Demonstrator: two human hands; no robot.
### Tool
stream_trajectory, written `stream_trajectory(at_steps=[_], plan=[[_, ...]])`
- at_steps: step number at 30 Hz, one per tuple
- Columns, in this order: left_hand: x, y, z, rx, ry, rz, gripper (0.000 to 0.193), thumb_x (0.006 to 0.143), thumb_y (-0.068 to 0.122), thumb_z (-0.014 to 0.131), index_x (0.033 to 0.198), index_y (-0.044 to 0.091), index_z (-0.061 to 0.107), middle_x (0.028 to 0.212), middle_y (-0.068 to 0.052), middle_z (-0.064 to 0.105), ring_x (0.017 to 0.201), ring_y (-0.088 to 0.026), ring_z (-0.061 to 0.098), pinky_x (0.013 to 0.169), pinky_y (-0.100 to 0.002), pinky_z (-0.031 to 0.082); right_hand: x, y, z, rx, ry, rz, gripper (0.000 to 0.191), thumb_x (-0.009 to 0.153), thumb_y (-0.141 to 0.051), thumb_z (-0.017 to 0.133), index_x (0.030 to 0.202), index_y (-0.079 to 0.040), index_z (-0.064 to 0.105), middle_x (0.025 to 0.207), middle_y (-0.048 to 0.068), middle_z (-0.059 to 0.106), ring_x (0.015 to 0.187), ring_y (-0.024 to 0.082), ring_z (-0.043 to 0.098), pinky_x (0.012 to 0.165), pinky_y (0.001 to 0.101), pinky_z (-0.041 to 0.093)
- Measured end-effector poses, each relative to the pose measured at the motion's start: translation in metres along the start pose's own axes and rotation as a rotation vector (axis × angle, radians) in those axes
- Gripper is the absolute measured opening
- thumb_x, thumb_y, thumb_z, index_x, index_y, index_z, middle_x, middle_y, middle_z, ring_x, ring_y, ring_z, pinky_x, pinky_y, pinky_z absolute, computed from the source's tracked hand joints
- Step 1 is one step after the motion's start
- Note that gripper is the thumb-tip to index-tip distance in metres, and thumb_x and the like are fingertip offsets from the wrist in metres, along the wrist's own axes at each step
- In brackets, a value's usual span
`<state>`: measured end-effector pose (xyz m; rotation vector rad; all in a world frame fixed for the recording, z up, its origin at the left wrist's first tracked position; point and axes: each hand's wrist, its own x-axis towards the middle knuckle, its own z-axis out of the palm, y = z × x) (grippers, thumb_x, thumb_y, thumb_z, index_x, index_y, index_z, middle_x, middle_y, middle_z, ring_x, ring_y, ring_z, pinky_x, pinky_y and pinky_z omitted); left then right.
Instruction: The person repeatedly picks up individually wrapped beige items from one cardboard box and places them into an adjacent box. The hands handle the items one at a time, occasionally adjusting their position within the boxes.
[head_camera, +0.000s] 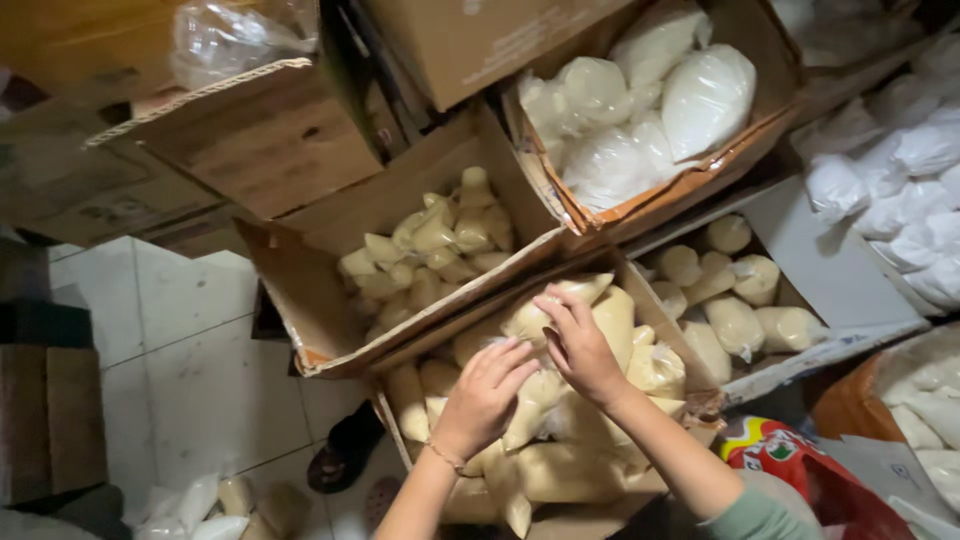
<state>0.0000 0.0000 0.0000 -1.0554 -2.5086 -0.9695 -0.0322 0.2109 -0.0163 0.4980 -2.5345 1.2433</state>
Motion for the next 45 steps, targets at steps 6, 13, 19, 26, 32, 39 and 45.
stream_trajectory(at_steps=[6, 13, 19, 26, 32, 39, 45], plan=[[0.009, 0.001, 0.089, -0.041, -0.028, -0.129, 0.042, 0.081, 0.006, 0.068, 0.121, 0.002, 0.059, 0.149, -0.02, 0.052, 0.142, -0.041, 0.042, 0.117, -0.053, 0.034, -0.023, 0.059, -0.024, -0.192, -0.219, 0.019, 0.02, 0.096, -0.022, 0.075, 0.109, -0.013, 0.064, 0.101, 0.01, 0.064, 0.092, 0.03, 0.068, 0.08, 0.0391, 0.057], [0.065, 0.009, 0.187, -0.221, -0.047, -0.245, 0.063, 0.093, 0.015, 0.06, 0.153, 0.003, 0.044, 0.161, -0.016, 0.04, 0.152, -0.038, 0.029, 0.125, -0.052, 0.026, -0.023, 0.063, -0.069, -0.189, -0.102, -0.11, 0.039, 0.086, -0.013, 0.073, 0.123, -0.008, 0.063, 0.115, 0.012, 0.062, 0.098, 0.034, 0.067, 0.083, 0.0405, 0.056], [0.111, 0.0, 0.241, -0.021, -0.121, -0.116, 0.06, 0.101, 0.031, 0.052, 0.157, 0.014, 0.042, 0.167, -0.011, 0.03, 0.157, -0.033, 0.02, 0.127, -0.055, 0.016, -0.025, 0.082, -0.102, -0.181, -0.084, -0.039, 0.047, 0.083, -0.013, 0.075, 0.127, -0.007, 0.06, 0.127, 0.017, 0.056, 0.111, 0.039, 0.061, 0.092, 0.0448, 0.053], [0.147, -0.004, 0.293, 0.171, -0.14, -0.014, 0.062, 0.101, 0.033, 0.049, 0.161, 0.019, 0.039, 0.17, -0.009, 0.028, 0.159, -0.032, 0.021, 0.127, -0.059, 0.016, -0.035, 0.11, -0.141, -0.269, -0.232, 0.112, 0.051, 0.079, -0.012, 0.076, 0.127, -0.006, 0.058, 0.133, 0.018, 0.053, 0.118, 0.04, 0.058, 0.093, 0.0473, 0.05], [0.172, -0.007, 0.318, 0.206, -0.18, 0.013, 0.063, 0.097, 0.038, 0.052, 0.158, 0.024, 0.041, 0.167, -0.009, 0.032, 0.156, -0.031, 0.025, 0.124, -0.061, 0.018, -0.043, 0.147, -0.158, -0.2, -0.243, 0.135, 0.049, 0.082, -0.011, 0.075, 0.127, -0.004, 0.058, 0.134, 0.02, 0.052, 0.118, 0.042, 0.057, 0.098, 0.0471, 0.049], [0.186, -0.02, 0.319, 0.27, -0.163, 0.07, 0.045, 0.096, 0.042, 0.061, 0.135, 0.019, 0.062, 0.146, -0.01, 0.054, 0.145, -0.03, 0.04, 0.115, -0.061, 0.032, -0.059, 0.243, -0.189, -0.173, -0.12, 0.409, 0.033, 0.091, -0.012, 0.067, 0.123, -0.004, 0.063, 0.133, 0.021, 0.056, 0.116, 0.037, 0.062, 0.099, 0.0425, 0.05], [0.216, -0.013, 0.326, 0.262, -0.085, 0.015, 0.028, 0.093, 0.04, 0.065, 0.093, 0.012, 0.064, 0.105, -0.009, 0.062, 0.119, -0.029, 0.058, 0.092, -0.051, 0.046, -0.083, 0.318, -0.231, -0.165, 0.059, 0.618, 0.028, 0.094, -0.014, 0.064, 0.121, -0.008, 0.064, 0.117, 0.017, 0.067, 0.092, 0.028, 0.074, 0.081, 0.0383, 0.057]])
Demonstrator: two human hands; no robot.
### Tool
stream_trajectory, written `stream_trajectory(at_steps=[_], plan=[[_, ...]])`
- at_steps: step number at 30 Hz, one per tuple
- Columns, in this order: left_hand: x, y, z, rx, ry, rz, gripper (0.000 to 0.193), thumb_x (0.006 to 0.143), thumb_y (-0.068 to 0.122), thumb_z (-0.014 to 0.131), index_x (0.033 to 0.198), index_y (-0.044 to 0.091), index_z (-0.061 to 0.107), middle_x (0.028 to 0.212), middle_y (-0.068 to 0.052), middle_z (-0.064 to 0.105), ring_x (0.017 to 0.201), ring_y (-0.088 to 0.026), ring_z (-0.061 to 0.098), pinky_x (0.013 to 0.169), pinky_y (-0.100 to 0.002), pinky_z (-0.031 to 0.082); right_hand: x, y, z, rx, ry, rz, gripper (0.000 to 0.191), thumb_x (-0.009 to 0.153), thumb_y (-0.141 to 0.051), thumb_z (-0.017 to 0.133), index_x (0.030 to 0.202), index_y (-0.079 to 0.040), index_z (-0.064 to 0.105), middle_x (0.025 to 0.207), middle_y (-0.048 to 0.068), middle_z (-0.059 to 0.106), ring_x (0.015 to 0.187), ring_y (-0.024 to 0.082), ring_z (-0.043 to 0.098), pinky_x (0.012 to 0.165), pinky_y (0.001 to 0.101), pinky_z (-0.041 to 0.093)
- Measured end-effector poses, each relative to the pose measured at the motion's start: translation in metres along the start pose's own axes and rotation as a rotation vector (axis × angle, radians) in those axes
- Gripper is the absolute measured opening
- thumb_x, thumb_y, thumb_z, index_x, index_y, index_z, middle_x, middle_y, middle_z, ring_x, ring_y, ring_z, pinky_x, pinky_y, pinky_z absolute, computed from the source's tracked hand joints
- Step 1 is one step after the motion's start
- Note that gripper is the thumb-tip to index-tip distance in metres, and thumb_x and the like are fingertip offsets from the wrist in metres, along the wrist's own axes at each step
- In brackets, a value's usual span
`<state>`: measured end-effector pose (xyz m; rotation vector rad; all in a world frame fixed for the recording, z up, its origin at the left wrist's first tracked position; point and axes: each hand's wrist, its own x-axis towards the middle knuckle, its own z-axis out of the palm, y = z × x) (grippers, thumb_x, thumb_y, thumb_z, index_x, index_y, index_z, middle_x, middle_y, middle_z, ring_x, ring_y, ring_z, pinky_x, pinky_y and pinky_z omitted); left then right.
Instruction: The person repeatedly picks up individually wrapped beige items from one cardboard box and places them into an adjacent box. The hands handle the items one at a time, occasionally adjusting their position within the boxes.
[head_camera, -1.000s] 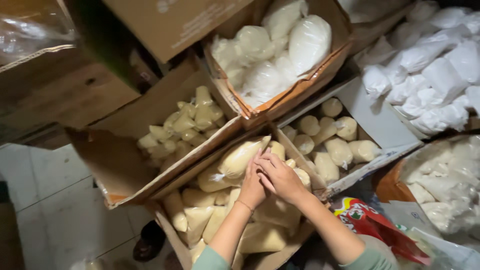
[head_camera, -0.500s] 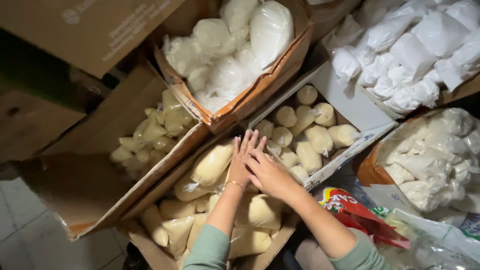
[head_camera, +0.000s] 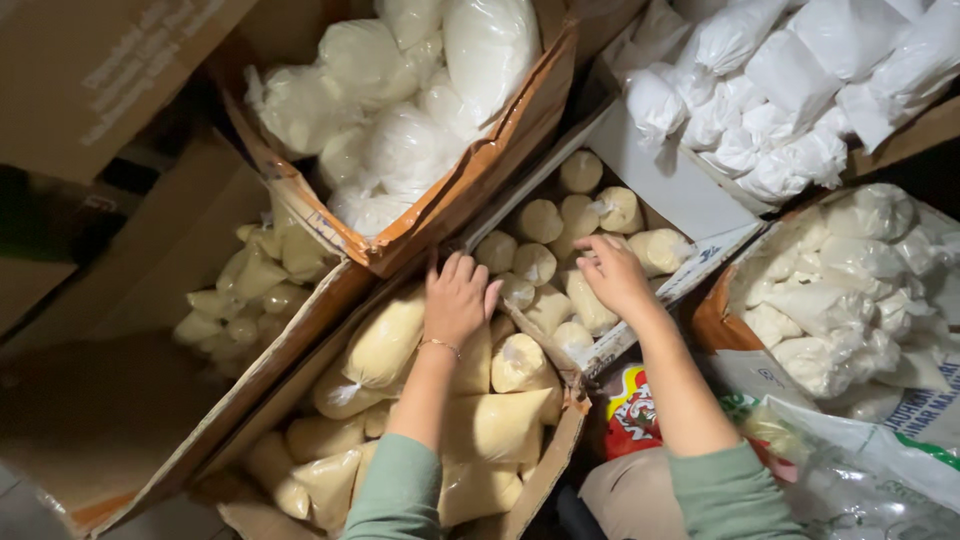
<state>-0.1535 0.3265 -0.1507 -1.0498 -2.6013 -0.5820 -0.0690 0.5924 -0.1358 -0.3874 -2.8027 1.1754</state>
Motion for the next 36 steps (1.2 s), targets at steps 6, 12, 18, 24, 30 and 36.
stream_trajectory(at_steps=[6, 12, 18, 24, 30, 36], plan=[[0.031, 0.009, 0.007, -0.022, -0.164, -0.098, 0.017, 0.085, 0.028, 0.065, 0.086, 0.011, 0.065, 0.093, -0.008, 0.065, 0.098, -0.027, 0.064, 0.077, -0.046, 0.049, 0.019, 0.034, 0.024, 0.065, -0.038, -0.015, 0.028, 0.093, -0.012, 0.065, 0.12, -0.007, 0.066, 0.113, 0.017, 0.069, 0.094, 0.027, 0.074, 0.081, 0.0373, 0.058], [0.057, -0.014, 0.029, -0.162, -0.239, -0.29, 0.042, 0.087, 0.027, 0.061, 0.122, 0.004, 0.063, 0.102, -0.018, 0.069, 0.096, -0.037, 0.066, 0.081, -0.049, 0.053, 0.046, 0.063, 0.053, 0.377, 0.021, 0.291, 0.032, 0.097, -0.008, 0.058, 0.128, -0.005, 0.06, 0.112, 0.012, 0.07, 0.089, 0.02, 0.073, 0.073, 0.0319, 0.06], [0.063, -0.027, 0.051, -0.167, -0.266, -0.41, 0.036, 0.094, 0.028, 0.06, 0.125, 0.01, 0.064, 0.104, -0.018, 0.071, 0.097, -0.036, 0.069, 0.083, -0.048, 0.056, 0.074, 0.084, 0.09, 0.617, 0.039, 0.511, 0.04, 0.097, -0.003, 0.055, 0.137, -0.004, 0.053, 0.106, 0.012, 0.068, 0.085, 0.02, 0.072, 0.069, 0.031, 0.06], [0.052, -0.028, 0.056, -0.401, 0.128, -0.337, 0.029, 0.091, 0.017, 0.056, 0.119, 0.012, 0.064, 0.108, -0.015, 0.07, 0.095, -0.038, 0.067, 0.079, -0.047, 0.055, 0.111, 0.102, 0.128, 0.324, 0.081, 0.379, 0.044, 0.088, -0.006, 0.059, 0.132, -0.002, 0.058, 0.103, 0.022, 0.07, 0.084, 0.035, 0.067, 0.071, 0.0434, 0.056], [0.052, -0.026, 0.061, -0.474, 0.163, -0.324, 0.029, 0.088, 0.013, 0.055, 0.115, 0.01, 0.064, 0.108, -0.015, 0.069, 0.095, -0.038, 0.067, 0.08, -0.045, 0.056, 0.125, 0.1, 0.181, -0.383, -0.097, 0.065, 0.03, 0.082, -0.022, 0.073, 0.1, 0.001, 0.07, 0.104, 0.025, 0.069, 0.101, 0.042, 0.065, 0.089, 0.05, 0.053], [0.059, -0.027, 0.064, -0.52, 0.151, -0.289, 0.028, 0.087, 0.012, 0.052, 0.113, 0.009, 0.064, 0.105, -0.014, 0.068, 0.095, -0.037, 0.066, 0.08, -0.044, 0.056, 0.123, 0.083, 0.2, -0.491, -0.249, 0.092, 0.049, 0.082, -0.032, 0.072, 0.118, -0.001, 0.06, 0.117, 0.026, 0.064, 0.108, 0.042, 0.063, 0.092, 0.0501, 0.051]])
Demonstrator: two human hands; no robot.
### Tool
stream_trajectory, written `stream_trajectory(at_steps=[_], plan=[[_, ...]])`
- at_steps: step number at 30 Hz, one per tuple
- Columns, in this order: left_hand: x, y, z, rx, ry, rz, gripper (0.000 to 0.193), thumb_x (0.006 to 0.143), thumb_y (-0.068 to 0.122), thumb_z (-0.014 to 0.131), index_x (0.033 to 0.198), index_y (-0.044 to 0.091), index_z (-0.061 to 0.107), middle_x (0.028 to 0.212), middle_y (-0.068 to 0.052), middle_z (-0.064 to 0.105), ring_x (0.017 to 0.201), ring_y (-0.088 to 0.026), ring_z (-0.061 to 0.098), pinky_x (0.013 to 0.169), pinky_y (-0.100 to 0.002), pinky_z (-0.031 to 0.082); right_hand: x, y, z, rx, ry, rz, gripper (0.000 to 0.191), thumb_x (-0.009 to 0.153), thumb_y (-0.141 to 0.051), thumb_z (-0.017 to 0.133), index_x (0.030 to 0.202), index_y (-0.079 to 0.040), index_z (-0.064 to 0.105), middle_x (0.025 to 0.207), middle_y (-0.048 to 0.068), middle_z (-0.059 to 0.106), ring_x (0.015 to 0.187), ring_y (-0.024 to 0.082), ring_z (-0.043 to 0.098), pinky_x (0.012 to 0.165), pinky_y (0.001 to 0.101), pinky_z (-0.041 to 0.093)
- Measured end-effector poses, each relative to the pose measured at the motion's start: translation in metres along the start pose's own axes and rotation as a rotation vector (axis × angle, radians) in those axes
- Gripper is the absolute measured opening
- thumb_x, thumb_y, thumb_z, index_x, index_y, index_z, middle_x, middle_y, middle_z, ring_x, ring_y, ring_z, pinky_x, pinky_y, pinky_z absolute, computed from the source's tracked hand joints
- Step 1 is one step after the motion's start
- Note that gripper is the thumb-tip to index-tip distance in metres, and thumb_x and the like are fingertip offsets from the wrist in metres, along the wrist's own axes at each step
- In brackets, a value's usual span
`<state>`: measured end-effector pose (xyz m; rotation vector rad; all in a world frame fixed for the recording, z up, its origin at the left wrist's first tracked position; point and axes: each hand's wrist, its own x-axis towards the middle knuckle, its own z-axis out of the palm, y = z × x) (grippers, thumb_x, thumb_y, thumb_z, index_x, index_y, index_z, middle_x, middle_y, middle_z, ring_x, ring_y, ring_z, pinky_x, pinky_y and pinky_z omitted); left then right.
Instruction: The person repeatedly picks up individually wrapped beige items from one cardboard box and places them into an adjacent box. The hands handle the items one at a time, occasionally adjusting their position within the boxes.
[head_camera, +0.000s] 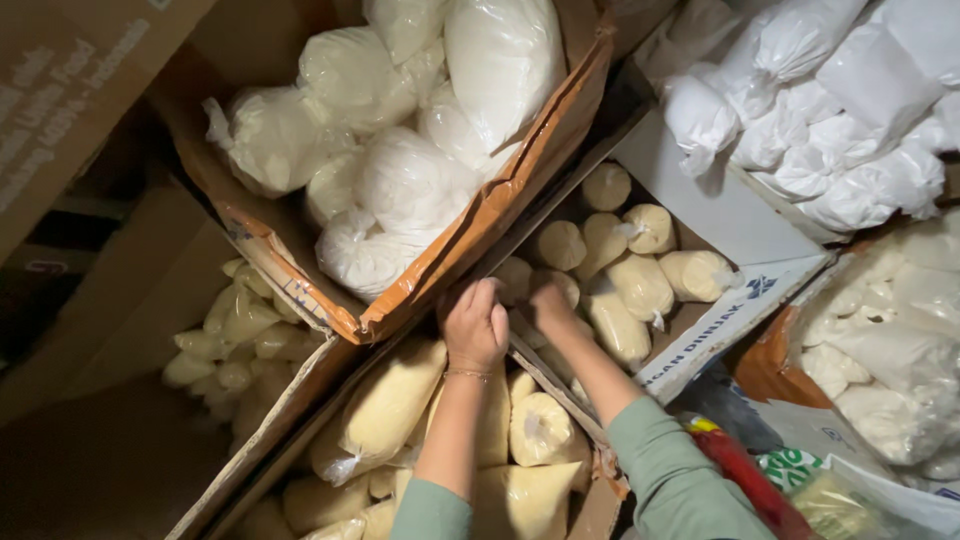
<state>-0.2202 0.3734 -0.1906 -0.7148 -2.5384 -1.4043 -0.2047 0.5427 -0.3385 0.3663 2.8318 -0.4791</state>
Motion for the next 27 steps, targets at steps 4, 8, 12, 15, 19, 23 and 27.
stream_trajectory(at_steps=[4, 8, 12, 15, 19, 23, 27], plan=[[0.002, 0.001, 0.002, -0.007, 0.005, -0.003, 0.027, 0.088, 0.012, 0.05, 0.111, 0.009, 0.064, 0.102, -0.013, 0.068, 0.092, -0.035, 0.067, 0.078, -0.042, 0.056, 0.018, -0.014, -0.017, 0.07, -0.036, 0.021, 0.062, 0.082, -0.038, 0.071, 0.13, -0.002, 0.053, 0.125, 0.026, 0.06, 0.113, 0.042, 0.061, 0.095, 0.0502, 0.049], [0.004, -0.001, 0.006, -0.021, -0.002, -0.007, 0.026, 0.088, 0.012, 0.05, 0.11, 0.009, 0.065, 0.097, -0.013, 0.066, 0.088, -0.034, 0.066, 0.077, -0.041, 0.055, 0.036, -0.023, -0.015, 0.02, -0.087, -0.1, 0.065, 0.086, -0.041, 0.064, 0.14, -0.01, 0.047, 0.13, 0.022, 0.06, 0.116, 0.04, 0.06, 0.1, 0.0501, 0.047], [0.004, -0.001, 0.007, -0.033, 0.002, 0.003, 0.025, 0.087, 0.012, 0.051, 0.108, 0.009, 0.064, 0.093, -0.012, 0.063, 0.084, -0.033, 0.065, 0.075, -0.041, 0.055, 0.041, -0.025, 0.007, -0.143, 0.084, -0.067, 0.058, 0.087, -0.044, 0.062, 0.129, -0.005, 0.05, 0.121, 0.021, 0.059, 0.111, 0.038, 0.059, 0.093, 0.0505, 0.048], [0.004, 0.0, 0.004, -0.059, -0.013, -0.016, 0.026, 0.086, 0.012, 0.051, 0.108, 0.008, 0.064, 0.089, -0.012, 0.062, 0.08, -0.032, 0.064, 0.072, -0.04, 0.054, 0.045, -0.023, 0.012, -0.158, 0.016, -0.03, 0.052, 0.091, -0.045, 0.059, 0.128, -0.009, 0.051, 0.118, 0.018, 0.059, 0.106, 0.037, 0.058, 0.092, 0.0507, 0.047], [0.005, 0.002, 0.001, -0.079, -0.009, 0.005, 0.025, 0.087, 0.012, 0.051, 0.109, 0.007, 0.063, 0.089, -0.013, 0.061, 0.081, -0.032, 0.064, 0.073, -0.04, 0.054, 0.045, -0.017, 0.004, -0.221, 0.026, -0.205, 0.04, 0.086, -0.041, 0.06, 0.116, -0.014, 0.058, 0.116, 0.015, 0.062, 0.102, 0.035, 0.06, 0.087, 0.0516, 0.047], [0.004, -0.001, 0.003, -0.092, -0.012, 0.023, 0.026, 0.087, 0.011, 0.05, 0.109, 0.007, 0.063, 0.089, -0.013, 0.061, 0.082, -0.032, 0.064, 0.074, -0.04, 0.054, 0.029, -0.016, 0.002, -0.009, -0.07, -0.149, 0.034, 0.087, -0.036, 0.059, 0.113, -0.013, 0.062, 0.113, 0.016, 0.066, 0.1, 0.036, 0.063, 0.085, 0.0503, 0.05], [-0.001, -0.005, 0.004, -0.091, -0.029, -0.015, 0.026, 0.088, 0.01, 0.049, 0.11, 0.007, 0.064, 0.09, -0.013, 0.062, 0.081, -0.032, 0.064, 0.074, -0.04, 0.054, 0.016, -0.027, 0.025, 0.006, -0.094, -0.151, 0.034, 0.087, -0.032, 0.059, 0.114, -0.011, 0.064, 0.113, 0.018, 0.066, 0.101, 0.038, 0.063, 0.086, 0.0507, 0.05]])
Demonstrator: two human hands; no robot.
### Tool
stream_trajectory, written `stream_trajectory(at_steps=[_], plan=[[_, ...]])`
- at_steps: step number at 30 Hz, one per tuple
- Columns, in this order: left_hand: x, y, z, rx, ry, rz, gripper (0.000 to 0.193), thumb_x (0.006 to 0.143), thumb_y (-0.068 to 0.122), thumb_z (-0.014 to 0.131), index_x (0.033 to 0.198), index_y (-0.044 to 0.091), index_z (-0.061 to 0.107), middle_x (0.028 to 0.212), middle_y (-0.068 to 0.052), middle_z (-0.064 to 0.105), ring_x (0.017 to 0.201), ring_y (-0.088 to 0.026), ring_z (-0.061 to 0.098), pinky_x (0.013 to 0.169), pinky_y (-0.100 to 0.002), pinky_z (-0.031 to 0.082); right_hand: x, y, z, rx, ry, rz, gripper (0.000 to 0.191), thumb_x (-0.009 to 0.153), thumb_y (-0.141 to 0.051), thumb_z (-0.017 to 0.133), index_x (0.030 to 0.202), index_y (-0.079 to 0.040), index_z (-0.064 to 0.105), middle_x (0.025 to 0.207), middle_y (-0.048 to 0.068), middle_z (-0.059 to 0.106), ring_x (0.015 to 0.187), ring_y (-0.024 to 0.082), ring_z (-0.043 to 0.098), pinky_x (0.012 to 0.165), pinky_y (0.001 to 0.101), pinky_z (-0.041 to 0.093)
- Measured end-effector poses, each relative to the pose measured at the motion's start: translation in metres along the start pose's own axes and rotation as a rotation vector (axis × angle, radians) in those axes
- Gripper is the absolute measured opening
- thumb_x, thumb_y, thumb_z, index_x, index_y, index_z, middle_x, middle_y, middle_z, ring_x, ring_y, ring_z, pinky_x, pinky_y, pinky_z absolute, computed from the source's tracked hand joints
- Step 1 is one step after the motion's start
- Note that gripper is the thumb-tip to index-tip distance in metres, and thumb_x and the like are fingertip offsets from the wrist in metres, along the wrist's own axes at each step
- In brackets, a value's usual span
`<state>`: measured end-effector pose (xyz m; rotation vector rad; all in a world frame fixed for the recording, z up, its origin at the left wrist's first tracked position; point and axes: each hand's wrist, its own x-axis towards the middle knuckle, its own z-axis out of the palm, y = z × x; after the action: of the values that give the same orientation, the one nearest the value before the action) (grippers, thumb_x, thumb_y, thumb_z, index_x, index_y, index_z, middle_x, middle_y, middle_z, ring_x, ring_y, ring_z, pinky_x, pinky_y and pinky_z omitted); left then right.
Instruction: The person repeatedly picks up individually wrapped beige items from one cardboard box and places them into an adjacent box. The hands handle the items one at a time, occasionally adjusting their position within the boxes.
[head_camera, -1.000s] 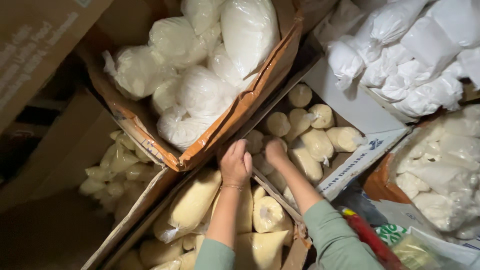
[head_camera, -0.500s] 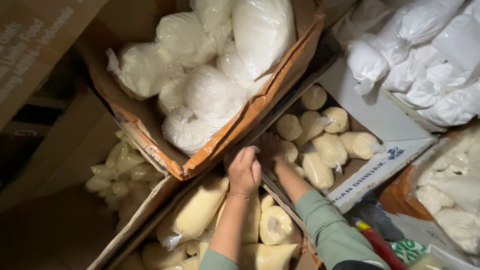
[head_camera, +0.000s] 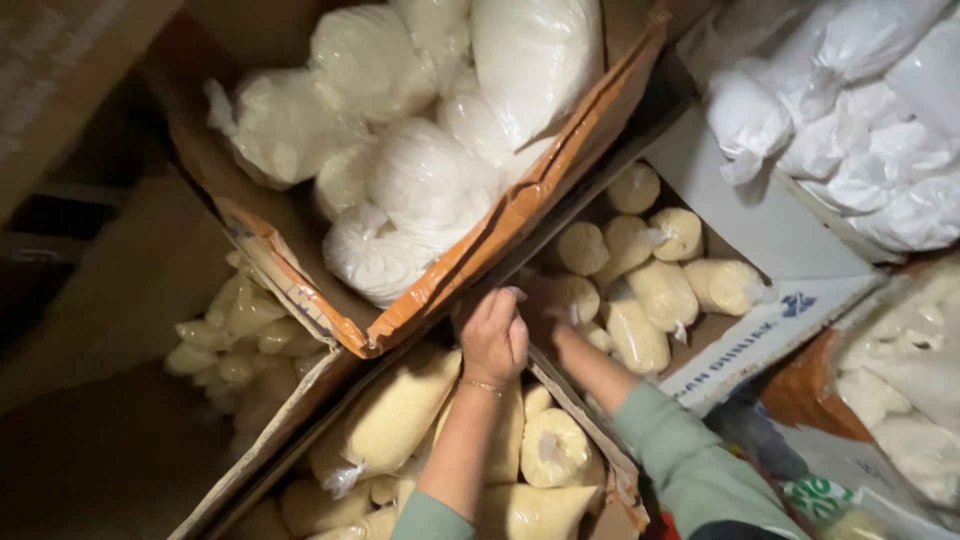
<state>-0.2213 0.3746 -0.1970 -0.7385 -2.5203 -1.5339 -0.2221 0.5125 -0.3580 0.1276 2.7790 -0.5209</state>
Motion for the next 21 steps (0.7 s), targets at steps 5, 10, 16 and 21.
stream_trajectory(at_steps=[5, 10, 16, 21], plan=[[-0.004, 0.001, 0.0, 0.02, 0.011, 0.026, 0.027, 0.087, 0.009, 0.05, 0.11, 0.007, 0.064, 0.091, -0.012, 0.063, 0.082, -0.032, 0.065, 0.074, -0.04, 0.055, 0.011, 0.024, 0.009, 0.075, -0.012, 0.008, 0.035, 0.086, -0.028, 0.06, 0.115, -0.009, 0.066, 0.114, 0.021, 0.067, 0.103, 0.039, 0.064, 0.088, 0.0512, 0.05], [-0.006, -0.003, 0.002, 0.044, -0.004, 0.013, 0.029, 0.087, 0.01, 0.052, 0.113, 0.005, 0.063, 0.092, -0.013, 0.064, 0.083, -0.033, 0.065, 0.073, -0.04, 0.055, 0.028, 0.107, -0.04, 0.177, 0.133, 0.23, 0.036, 0.085, -0.023, 0.06, 0.116, -0.006, 0.068, 0.115, 0.023, 0.067, 0.105, 0.041, 0.064, 0.089, 0.0517, 0.051], [-0.008, -0.008, 0.003, 0.035, -0.014, 0.019, 0.03, 0.088, 0.011, 0.051, 0.114, 0.004, 0.062, 0.09, -0.012, 0.062, 0.082, -0.033, 0.064, 0.073, -0.04, 0.055, 0.0, 0.107, -0.059, -0.017, 0.021, 0.025, 0.037, 0.085, -0.018, 0.061, 0.117, -0.003, 0.071, 0.115, 0.026, 0.068, 0.107, 0.043, 0.064, 0.091, 0.0523, 0.051], [-0.009, -0.009, 0.004, 0.053, -0.013, 0.026, 0.03, 0.088, 0.013, 0.051, 0.115, 0.005, 0.062, 0.092, -0.013, 0.062, 0.084, -0.033, 0.064, 0.074, -0.041, 0.054, -0.042, 0.062, -0.031, -0.253, -0.214, 0.033, 0.041, 0.084, -0.014, 0.062, 0.124, -0.008, 0.068, 0.13, 0.03, 0.06, 0.115, 0.049, 0.059, 0.093, 0.0588, 0.05]])
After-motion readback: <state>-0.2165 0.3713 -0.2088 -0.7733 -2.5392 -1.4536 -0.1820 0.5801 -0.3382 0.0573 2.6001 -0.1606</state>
